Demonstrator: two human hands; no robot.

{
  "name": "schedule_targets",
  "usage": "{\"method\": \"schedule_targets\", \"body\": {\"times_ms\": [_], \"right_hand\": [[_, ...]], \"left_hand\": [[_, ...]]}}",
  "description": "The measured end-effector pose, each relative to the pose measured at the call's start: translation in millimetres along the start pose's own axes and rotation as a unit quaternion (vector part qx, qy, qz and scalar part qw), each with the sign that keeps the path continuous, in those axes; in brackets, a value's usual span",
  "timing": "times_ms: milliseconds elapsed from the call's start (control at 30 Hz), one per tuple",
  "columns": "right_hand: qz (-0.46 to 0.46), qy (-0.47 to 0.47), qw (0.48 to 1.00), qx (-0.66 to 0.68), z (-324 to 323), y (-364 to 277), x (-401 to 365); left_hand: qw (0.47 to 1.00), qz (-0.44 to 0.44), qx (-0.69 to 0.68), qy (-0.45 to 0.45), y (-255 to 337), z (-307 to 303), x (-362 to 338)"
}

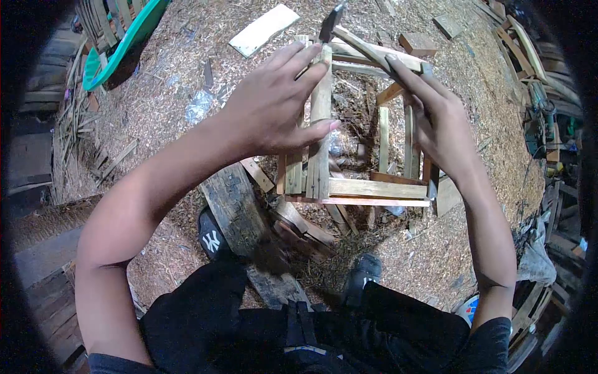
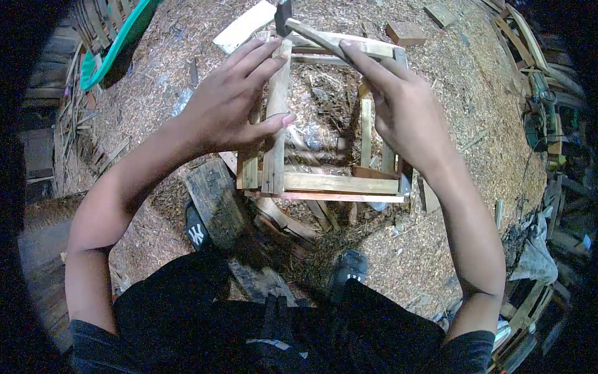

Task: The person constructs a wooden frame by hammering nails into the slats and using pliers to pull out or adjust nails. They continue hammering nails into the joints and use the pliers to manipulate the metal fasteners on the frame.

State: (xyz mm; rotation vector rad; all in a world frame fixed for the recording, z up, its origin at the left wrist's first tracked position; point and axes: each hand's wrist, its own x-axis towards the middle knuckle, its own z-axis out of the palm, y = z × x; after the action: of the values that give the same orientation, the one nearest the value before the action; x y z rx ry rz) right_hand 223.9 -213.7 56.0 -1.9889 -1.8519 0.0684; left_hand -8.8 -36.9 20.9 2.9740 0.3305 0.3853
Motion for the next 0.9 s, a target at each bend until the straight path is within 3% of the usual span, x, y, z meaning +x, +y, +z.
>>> {"method": "schedule_targets", "body": {"times_ms": [67, 133, 167, 200, 267, 333, 433, 567, 667, 900], "right_hand": [[0.025, -0.013, 1.000, -0.008, -3, 0, 1], [0.000, 0.055, 0.996, 0.077, -2, 3, 4], [-0.057, 0.098, 0.991, 0.070, -3, -1, 6], [-0.058, 0.098, 0.991, 0.069, -1, -3, 5], [0.029, -0.022, 0.999, -0.013, 2, -4, 1], [0.028, -0.020, 0.999, -0.002, 0, -3, 3], [-0.036, 0.101, 0.990, 0.086, 2, -2, 5], [0.008, 0.006, 0.999, -0.032, 6, -5, -2], [0.006, 0.027, 0.999, 0.044, 6, 2, -1], [0.019, 0.008, 1.000, 0.012, 1, -1, -2]], "left_hand": [[1.000, 0.008, -0.005, 0.006, -2, 2, 0], [1.000, 0.012, -0.011, 0.012, -2, 2, -2], [1.000, 0.008, -0.014, 0.013, -2, 2, -2], [1.000, 0.004, -0.017, 0.014, -1, 2, -2], [1.000, 0.010, -0.009, 0.013, -3, 2, -1], [1.000, 0.017, -0.001, 0.010, -3, 3, 0], [1.000, 0.010, -0.011, 0.025, -3, 6, -3], [1.000, 0.012, -0.009, 0.020, -2, 2, -1], [1.000, 0.015, -0.008, 0.017, -1, 1, 0], [1.000, 0.010, 0.001, 0.005, -1, -1, 1]]}}
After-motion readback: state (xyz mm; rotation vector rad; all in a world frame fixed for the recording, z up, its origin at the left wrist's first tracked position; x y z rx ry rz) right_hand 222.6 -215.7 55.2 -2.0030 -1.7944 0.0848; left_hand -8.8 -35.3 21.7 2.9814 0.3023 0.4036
